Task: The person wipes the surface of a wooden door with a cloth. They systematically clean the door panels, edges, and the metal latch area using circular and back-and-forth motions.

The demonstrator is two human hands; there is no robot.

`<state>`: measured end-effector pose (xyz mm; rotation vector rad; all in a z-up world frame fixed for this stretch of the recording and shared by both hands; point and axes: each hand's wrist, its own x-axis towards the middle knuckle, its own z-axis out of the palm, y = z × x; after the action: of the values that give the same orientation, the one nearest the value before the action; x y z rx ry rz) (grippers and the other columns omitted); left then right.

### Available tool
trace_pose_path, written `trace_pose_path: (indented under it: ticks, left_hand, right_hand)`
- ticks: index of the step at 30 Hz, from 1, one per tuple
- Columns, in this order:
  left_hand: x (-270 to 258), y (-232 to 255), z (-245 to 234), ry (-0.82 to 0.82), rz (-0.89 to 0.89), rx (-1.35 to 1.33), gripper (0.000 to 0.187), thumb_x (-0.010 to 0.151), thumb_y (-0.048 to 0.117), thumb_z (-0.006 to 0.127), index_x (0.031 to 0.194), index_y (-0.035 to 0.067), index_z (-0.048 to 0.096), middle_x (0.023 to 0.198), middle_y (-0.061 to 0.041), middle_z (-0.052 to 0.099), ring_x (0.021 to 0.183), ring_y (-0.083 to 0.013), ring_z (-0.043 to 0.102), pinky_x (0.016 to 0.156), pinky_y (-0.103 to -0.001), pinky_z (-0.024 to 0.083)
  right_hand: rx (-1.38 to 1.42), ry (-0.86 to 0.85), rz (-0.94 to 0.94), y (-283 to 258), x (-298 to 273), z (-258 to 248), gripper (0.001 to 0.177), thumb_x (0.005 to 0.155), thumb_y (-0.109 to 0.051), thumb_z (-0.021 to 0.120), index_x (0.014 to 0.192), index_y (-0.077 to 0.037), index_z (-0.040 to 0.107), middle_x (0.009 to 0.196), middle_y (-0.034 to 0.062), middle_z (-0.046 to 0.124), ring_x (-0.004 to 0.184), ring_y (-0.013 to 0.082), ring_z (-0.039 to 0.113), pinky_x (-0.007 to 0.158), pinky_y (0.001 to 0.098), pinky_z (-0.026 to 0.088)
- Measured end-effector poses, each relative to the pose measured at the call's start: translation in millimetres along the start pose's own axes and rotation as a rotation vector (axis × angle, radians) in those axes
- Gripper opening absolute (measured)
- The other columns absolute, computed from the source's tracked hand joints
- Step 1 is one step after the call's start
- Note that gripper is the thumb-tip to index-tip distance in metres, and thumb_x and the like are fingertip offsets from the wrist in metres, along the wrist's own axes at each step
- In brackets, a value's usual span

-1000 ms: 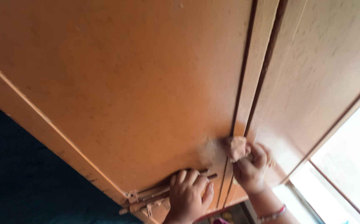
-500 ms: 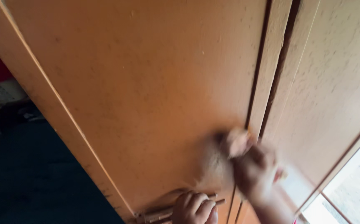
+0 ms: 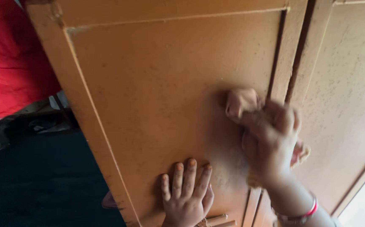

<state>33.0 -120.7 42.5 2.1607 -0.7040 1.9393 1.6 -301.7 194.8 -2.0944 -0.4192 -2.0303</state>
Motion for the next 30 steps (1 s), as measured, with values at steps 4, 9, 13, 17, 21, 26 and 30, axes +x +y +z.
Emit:
trace_pose_path:
  ticks: [4, 9, 13, 17, 21, 26, 30]
  left_hand:
    - [-2, 0, 6, 0.049, -0.02, -0.001, 0.05, 0.101, 0.035, 0.054, 0.15, 0.026, 0.057, 0.161, -0.01, 0.045, 0.153, -0.031, 0.034, 0.128, -0.055, 0.013]
    - [-5, -1, 7, 0.04, -0.004, -0.015, 0.051, 0.1, 0.036, 0.055, 0.149, 0.025, 0.057, 0.16, -0.011, 0.044, 0.152, -0.0318, 0.034, 0.127, -0.056, 0.011]
    - [-7, 1, 9, 0.037, -0.014, 0.002, 0.052, 0.1, 0.037, 0.055, 0.151, 0.026, 0.055, 0.162, -0.009, 0.042, 0.153, -0.0302, 0.033, 0.127, -0.056, 0.011]
    - [-7, 0, 11, 0.057, -0.021, 0.004, 0.053, 0.1, 0.036, 0.055, 0.151, 0.026, 0.054, 0.162, -0.009, 0.042, 0.153, -0.0293, 0.034, 0.128, -0.055, 0.012]
    - [-7, 1, 10, 0.067, -0.033, -0.001, 0.05, 0.098, 0.036, 0.055, 0.147, 0.026, 0.058, 0.16, -0.008, 0.045, 0.15, -0.028, 0.038, 0.127, -0.054, 0.015]
    - [0, -14, -1, 0.082, -0.039, -0.018, 0.048, 0.098, 0.041, 0.056, 0.14, 0.02, 0.065, 0.155, -0.009, 0.051, 0.146, -0.0272, 0.043, 0.124, -0.051, 0.018]
    - [20, -37, -16, 0.091, -0.054, 0.011, 0.049, 0.099, 0.044, 0.057, 0.139, 0.016, 0.066, 0.151, -0.012, 0.053, 0.143, -0.0306, 0.044, 0.122, -0.052, 0.019]
  right_hand:
    - [0.04, -0.132, -0.112, -7, -50, 9, 0.019, 0.083, -0.006, 0.075, 0.101, -0.012, 0.077, 0.12, 0.0077, 0.064, 0.108, 0.0314, 0.061, 0.09, 0.0446, 0.045]
    - [-0.007, -0.117, -0.223, -3, -54, 7, 0.021, 0.074, -0.01, 0.074, 0.094, -0.018, 0.078, 0.12, 0.0111, 0.062, 0.108, 0.034, 0.057, 0.088, 0.0489, 0.043]
    - [-0.122, -0.069, -0.018, 10, 0, 11, 0.028, 0.076, 0.0, 0.067, 0.096, -0.017, 0.078, 0.127, 0.0127, 0.061, 0.116, 0.0343, 0.055, 0.099, 0.0507, 0.044]
    - [-0.093, -0.002, 0.086, -4, 38, 20, 0.039, 0.079, 0.007, 0.06, 0.102, -0.017, 0.08, 0.125, 0.007, 0.063, 0.112, 0.0303, 0.056, 0.098, 0.0479, 0.044]
    - [-0.144, -0.194, -0.105, -41, 23, 26, 0.029, 0.079, -0.007, 0.068, 0.103, -0.018, 0.081, 0.112, 0.0104, 0.059, 0.102, 0.0322, 0.056, 0.088, 0.0485, 0.043]
    - [-0.072, -0.129, -0.283, -32, 11, 15, 0.019, 0.071, -0.012, 0.067, 0.088, -0.016, 0.074, 0.121, 0.0146, 0.061, 0.108, 0.0356, 0.058, 0.087, 0.0518, 0.044]
    - [-0.167, -0.013, 0.026, 1, 41, 10, 0.029, 0.082, -0.003, 0.065, 0.105, -0.011, 0.079, 0.123, 0.0134, 0.061, 0.116, 0.0361, 0.055, 0.099, 0.0497, 0.046]
